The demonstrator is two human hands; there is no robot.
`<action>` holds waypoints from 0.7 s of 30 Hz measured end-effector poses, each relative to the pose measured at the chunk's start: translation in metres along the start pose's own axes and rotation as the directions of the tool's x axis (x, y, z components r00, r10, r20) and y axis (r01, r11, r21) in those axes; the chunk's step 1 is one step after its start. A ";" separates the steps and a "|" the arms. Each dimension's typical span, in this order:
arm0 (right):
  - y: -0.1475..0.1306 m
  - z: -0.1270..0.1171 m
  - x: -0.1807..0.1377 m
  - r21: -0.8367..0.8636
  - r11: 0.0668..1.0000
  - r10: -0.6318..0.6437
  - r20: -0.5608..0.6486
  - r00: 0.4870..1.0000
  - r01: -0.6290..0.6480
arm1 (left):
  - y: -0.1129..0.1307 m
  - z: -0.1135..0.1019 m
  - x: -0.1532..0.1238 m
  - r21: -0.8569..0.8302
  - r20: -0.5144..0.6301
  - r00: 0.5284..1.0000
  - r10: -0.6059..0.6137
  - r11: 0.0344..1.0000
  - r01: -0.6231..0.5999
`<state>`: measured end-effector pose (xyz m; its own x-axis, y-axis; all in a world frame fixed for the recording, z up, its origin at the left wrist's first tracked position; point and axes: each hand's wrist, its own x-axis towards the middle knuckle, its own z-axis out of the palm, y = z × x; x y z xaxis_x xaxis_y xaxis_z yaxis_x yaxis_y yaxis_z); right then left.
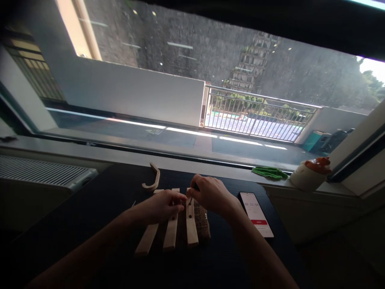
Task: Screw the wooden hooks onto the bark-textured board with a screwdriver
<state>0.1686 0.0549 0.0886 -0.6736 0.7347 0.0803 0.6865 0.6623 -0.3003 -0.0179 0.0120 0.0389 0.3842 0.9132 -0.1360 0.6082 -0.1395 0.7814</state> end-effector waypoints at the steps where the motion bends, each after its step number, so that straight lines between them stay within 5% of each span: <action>1: 0.003 0.001 -0.001 0.032 0.999 -0.001 -0.001 1.000 0.001 | 0.005 -0.009 -0.005 -0.042 -0.017 1.000 0.009 0.999 -0.010; 6: 0.019 0.006 -0.001 0.197 0.980 0.003 0.032 0.999 -0.009 | 0.023 -0.037 -0.002 -0.042 -0.147 0.987 0.061 0.997 -0.068; 12: 0.033 0.014 0.006 0.260 0.965 0.024 -0.009 1.000 -0.021 | 0.007 -0.042 0.032 0.077 -0.077 0.981 0.178 0.982 -0.172; 17: 0.030 0.019 0.012 0.230 0.973 0.007 -0.128 0.992 0.023 | -0.010 -0.037 0.049 0.026 0.115 0.981 0.158 0.986 -0.162; 21: 0.029 0.021 0.012 0.218 0.976 0.011 -0.140 0.990 0.020 | -0.011 -0.030 0.051 0.001 0.054 0.987 0.151 0.988 -0.151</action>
<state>0.1743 0.0800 0.0615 -0.6206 0.7556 0.2096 0.5967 0.6285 -0.4989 -0.0263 0.0718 0.0417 0.5084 0.8597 -0.0490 0.5440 -0.2765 0.7922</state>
